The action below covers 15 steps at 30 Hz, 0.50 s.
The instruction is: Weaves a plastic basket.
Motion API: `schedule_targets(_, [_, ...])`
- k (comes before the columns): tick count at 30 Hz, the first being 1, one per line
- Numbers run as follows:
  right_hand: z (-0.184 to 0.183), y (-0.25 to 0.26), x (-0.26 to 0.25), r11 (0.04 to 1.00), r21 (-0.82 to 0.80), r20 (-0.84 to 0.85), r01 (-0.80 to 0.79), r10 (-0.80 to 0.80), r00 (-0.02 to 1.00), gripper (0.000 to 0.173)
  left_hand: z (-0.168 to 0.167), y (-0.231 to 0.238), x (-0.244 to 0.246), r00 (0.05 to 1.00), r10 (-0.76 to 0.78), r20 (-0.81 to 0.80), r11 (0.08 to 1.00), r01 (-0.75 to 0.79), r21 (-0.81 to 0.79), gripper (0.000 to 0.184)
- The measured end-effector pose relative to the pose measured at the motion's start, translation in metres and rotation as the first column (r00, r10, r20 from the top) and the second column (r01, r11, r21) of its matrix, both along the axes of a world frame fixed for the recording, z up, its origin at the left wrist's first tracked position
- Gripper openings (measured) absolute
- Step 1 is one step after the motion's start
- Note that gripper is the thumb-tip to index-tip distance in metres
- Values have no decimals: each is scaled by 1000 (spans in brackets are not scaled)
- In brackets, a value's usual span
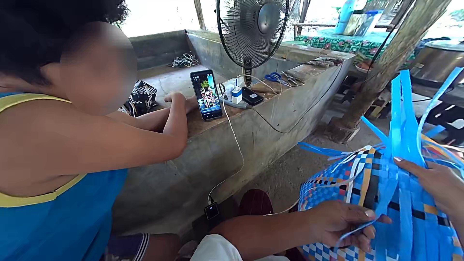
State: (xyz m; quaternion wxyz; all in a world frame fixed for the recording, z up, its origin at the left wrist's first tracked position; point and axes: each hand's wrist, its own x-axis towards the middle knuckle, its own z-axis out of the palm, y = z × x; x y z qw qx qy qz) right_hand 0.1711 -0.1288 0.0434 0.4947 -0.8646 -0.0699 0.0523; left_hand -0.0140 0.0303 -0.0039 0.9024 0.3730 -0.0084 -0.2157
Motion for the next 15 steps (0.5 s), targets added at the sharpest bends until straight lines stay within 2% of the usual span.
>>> schedule_targets(3, [1,3,-2,1000,-6,-1,-17,17,1000,42,17,6,4,993,6,118,1000,-5,-7,26])
schedule_targets(6, [3,3,-5,1000,-15,23,-27,28,999,40,49,20,22,967,108,230,994,-96,-61,25])
schedule_targets(10, [18,9,-16,991,-106,35,-82,86,996,53,86,41,59,933,310,181,951,-309,-32,30])
schedule_targets(12, [30,13,-25,981,-152,-13,-122,121,993,50,89,48,83,924,314,219,943,-331,44,31])
schedule_targets(15, [31,15,-24,964,-195,-29,-179,177,984,43,93,45,108,914,325,244,937,-347,50,30])
